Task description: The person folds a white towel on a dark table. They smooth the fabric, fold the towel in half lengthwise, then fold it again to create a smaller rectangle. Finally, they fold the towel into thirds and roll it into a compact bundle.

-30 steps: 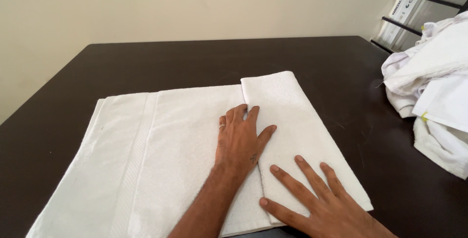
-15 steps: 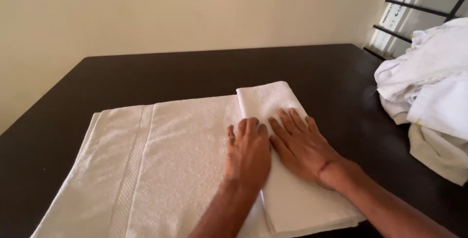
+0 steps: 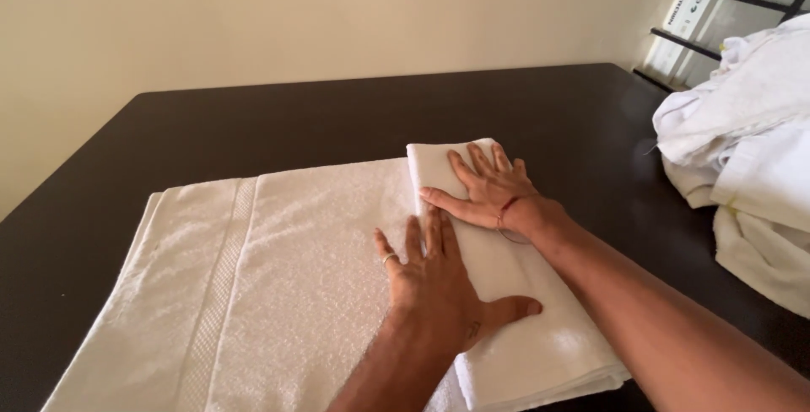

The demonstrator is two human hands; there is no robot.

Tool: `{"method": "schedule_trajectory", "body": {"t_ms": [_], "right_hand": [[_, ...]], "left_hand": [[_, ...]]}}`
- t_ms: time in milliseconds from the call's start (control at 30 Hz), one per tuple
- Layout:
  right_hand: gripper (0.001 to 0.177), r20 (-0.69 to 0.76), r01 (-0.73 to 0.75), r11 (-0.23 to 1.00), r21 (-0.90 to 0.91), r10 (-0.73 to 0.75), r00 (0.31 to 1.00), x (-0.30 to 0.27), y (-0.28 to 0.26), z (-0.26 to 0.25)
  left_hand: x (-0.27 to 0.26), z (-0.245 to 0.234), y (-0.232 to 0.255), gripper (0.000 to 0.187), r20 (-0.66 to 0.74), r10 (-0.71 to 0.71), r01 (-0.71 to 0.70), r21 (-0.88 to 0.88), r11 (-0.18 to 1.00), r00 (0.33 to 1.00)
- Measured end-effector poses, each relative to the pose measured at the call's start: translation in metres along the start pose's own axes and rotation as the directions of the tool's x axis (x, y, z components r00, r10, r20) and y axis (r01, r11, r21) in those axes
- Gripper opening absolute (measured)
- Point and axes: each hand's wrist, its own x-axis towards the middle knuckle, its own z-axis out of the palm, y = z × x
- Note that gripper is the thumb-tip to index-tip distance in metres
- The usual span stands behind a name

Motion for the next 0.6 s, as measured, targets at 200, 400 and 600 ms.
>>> {"method": "schedule_trajectory", "body": {"t_ms": [200,400,600], "right_hand": [[0.113,-0.04,0.028,0.998,0.048,-0.026,0.999,0.009,0.006,0.002],[0.096,-0.192,0.111,0.993,0.031,-0.103,0.976,0.004,0.013,0.019],[0.088,-0.152,0.187,0.982,0.004,-0.184,0.971,-0.037,0.007,0.01]], "left_hand": [[-0.005,-0.003,0.002,0.152,0.031,-0.022,0.021,0.003,1.0,0.999],[-0.005,0.0,0.005,0.163,0.012,-0.036,0.035,0.068,0.997,0.999],[-0.003,-0.001,0.006,0.17,0.022,-0.021,0.018,0.118,0.993,1.0]]}}
